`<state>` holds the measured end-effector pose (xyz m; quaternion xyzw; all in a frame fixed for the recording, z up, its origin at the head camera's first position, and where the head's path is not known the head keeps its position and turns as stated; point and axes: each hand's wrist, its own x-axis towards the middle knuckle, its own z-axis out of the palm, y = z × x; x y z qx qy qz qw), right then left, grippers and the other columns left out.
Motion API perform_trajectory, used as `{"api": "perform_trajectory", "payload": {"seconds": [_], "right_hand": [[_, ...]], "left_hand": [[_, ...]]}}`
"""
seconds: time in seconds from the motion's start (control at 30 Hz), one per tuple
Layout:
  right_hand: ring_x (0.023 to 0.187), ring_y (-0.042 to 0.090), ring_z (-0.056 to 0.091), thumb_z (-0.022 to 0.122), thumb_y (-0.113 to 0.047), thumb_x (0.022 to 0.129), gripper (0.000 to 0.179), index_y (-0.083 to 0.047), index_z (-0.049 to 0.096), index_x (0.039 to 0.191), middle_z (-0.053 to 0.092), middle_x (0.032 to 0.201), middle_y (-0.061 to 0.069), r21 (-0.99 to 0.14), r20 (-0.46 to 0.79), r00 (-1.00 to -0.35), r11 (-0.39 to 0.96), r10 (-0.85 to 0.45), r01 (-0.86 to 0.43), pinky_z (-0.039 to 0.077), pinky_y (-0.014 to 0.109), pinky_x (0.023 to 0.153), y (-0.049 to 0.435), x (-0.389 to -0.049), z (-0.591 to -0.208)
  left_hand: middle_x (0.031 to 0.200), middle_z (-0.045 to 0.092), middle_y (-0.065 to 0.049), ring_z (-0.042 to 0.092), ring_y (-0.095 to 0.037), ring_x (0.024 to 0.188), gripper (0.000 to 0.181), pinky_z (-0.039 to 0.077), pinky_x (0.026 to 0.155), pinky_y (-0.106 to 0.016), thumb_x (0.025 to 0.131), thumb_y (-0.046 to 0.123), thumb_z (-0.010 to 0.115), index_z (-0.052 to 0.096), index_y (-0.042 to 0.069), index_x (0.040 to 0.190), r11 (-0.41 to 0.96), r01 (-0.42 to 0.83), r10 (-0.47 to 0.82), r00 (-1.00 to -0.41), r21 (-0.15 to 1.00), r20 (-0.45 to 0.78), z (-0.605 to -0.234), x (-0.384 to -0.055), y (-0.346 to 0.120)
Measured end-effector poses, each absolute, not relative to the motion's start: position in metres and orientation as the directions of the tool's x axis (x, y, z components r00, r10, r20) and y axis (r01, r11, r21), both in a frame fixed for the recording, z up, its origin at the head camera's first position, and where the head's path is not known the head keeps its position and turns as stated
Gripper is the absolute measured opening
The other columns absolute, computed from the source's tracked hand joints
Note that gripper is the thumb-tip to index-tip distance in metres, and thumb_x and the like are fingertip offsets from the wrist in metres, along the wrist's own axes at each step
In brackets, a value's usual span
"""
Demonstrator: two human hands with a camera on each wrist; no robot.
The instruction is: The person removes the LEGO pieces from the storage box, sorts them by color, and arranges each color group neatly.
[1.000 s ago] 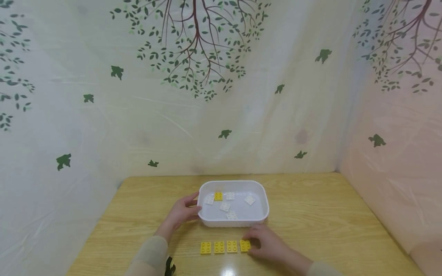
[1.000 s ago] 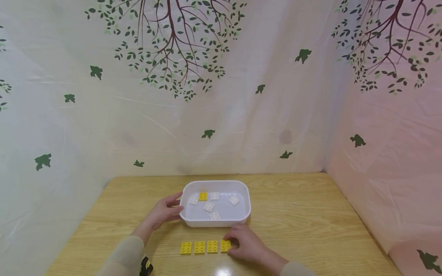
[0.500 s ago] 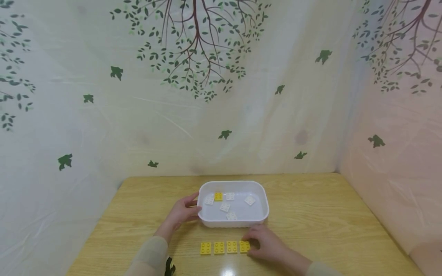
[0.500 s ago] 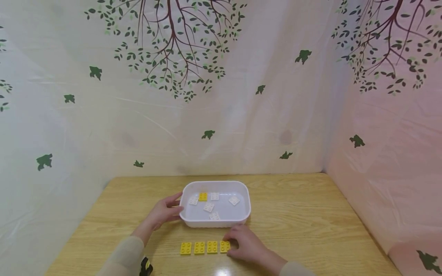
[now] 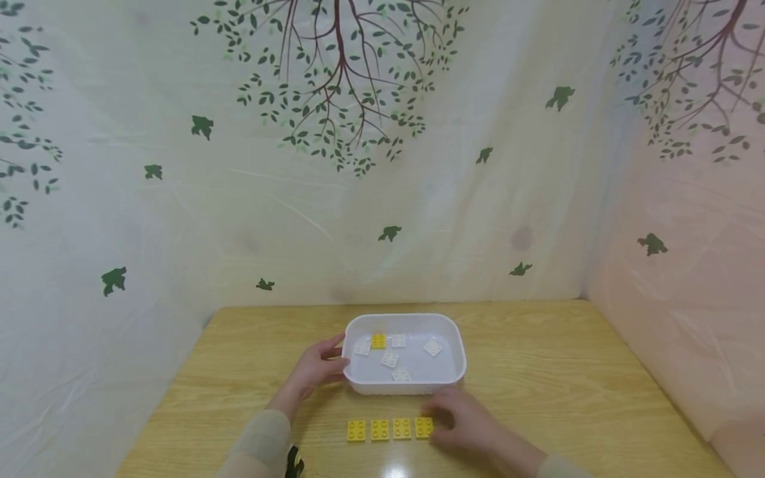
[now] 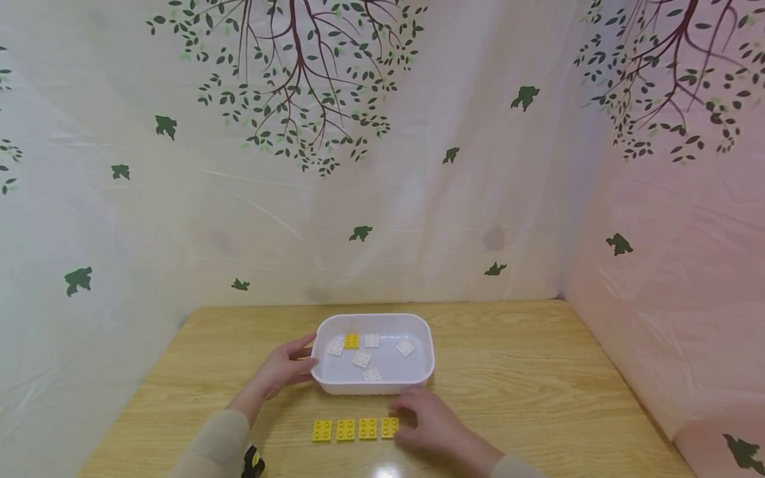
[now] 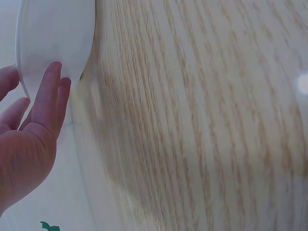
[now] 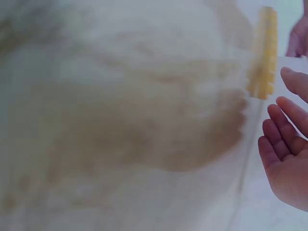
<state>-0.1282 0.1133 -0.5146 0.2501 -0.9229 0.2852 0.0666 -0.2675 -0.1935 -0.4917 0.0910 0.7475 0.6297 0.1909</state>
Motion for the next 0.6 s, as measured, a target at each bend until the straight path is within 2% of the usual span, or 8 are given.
{"api": "perform_trajectory", "payload": {"seconds": [0.23,0.43,0.6], "right_hand": [[0.098,0.016,0.062,0.082,-0.022,0.079,0.031,-0.013,0.072,0.108,0.068,0.104,-0.004,-0.474,0.293,-0.851,0.706,-0.437,-0.526,0.054,0.04,0.088,0.116,-0.126,-0.491],[0.096,0.01,0.063,0.081,-0.018,0.081,0.028,-0.012,0.072,0.108,0.07,0.103,-0.006,-0.59,0.245,-0.881,0.659,-0.405,-0.467,0.056,0.033,0.087,0.109,-0.133,-0.472],[0.099,0.009,0.062,0.078,-0.02,0.086,0.027,-0.012,0.072,0.111,0.069,0.107,-0.008,-0.663,0.169,-0.908,0.638,-0.383,-0.393,0.056,0.034,0.09,0.099,-0.147,-0.461]], "left_hand": [[0.138,0.051,-0.028,0.062,-0.036,0.112,0.062,0.06,0.084,-0.042,0.093,0.004,0.068,0.043,0.007,0.15,0.19,-0.105,0.373,-0.912,0.976,-0.171,-0.491,-0.266,-0.193],[0.137,0.052,-0.028,0.062,-0.036,0.112,0.062,0.06,0.083,-0.041,0.093,0.003,0.067,0.043,0.008,0.15,0.181,-0.12,0.361,-0.915,0.976,-0.18,-0.492,-0.266,-0.193],[0.138,0.051,-0.028,0.062,-0.037,0.112,0.062,0.06,0.083,-0.041,0.093,0.003,0.067,0.042,0.008,0.15,0.181,-0.119,0.36,-0.916,0.976,-0.178,-0.492,-0.265,-0.193]]}}
